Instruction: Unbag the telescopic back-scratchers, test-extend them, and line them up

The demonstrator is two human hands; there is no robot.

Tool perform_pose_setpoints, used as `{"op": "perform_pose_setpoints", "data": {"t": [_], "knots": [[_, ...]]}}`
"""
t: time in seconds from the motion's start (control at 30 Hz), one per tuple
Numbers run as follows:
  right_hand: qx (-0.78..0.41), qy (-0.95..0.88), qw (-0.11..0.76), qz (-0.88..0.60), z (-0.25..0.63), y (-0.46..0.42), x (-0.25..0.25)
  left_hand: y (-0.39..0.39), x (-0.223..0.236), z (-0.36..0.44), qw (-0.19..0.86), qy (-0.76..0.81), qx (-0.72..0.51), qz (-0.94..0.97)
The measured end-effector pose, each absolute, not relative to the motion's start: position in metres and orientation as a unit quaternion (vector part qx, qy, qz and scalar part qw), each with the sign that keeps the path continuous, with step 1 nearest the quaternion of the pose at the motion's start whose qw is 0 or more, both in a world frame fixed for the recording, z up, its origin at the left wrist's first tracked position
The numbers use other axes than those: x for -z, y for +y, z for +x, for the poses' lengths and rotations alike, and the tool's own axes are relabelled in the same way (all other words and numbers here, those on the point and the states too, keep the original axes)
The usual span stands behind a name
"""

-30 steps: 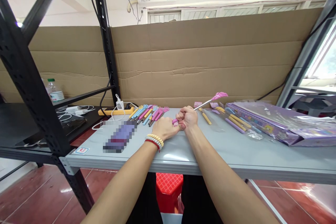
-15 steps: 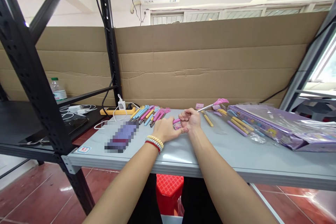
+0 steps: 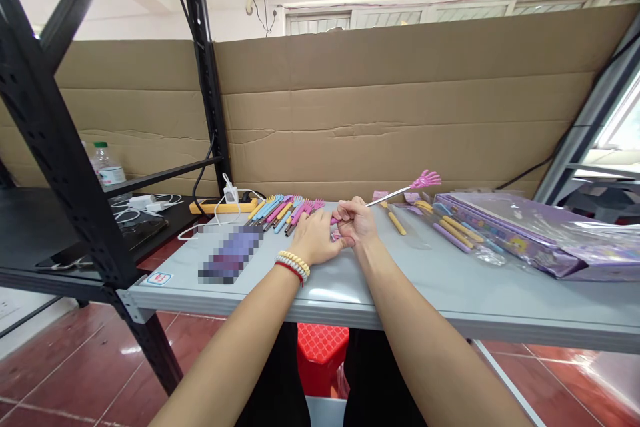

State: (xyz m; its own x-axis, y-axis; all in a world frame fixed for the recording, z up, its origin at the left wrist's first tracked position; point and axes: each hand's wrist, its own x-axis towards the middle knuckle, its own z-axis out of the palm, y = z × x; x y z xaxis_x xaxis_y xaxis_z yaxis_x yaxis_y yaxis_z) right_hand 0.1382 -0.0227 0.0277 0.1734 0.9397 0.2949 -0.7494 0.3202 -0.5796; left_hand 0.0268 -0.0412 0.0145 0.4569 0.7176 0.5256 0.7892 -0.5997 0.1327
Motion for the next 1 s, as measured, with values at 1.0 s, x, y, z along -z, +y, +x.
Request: {"op": "perform_pose_setpoints", "data": {"t": [1.0], "knots": [[-0.489,-0.166,0.820,-0.246,0.1433,-0.0214,-0.0368,-0.0378,-0.0214,0.0346,-0.001,-0.563,0.228,-0.794]]}}
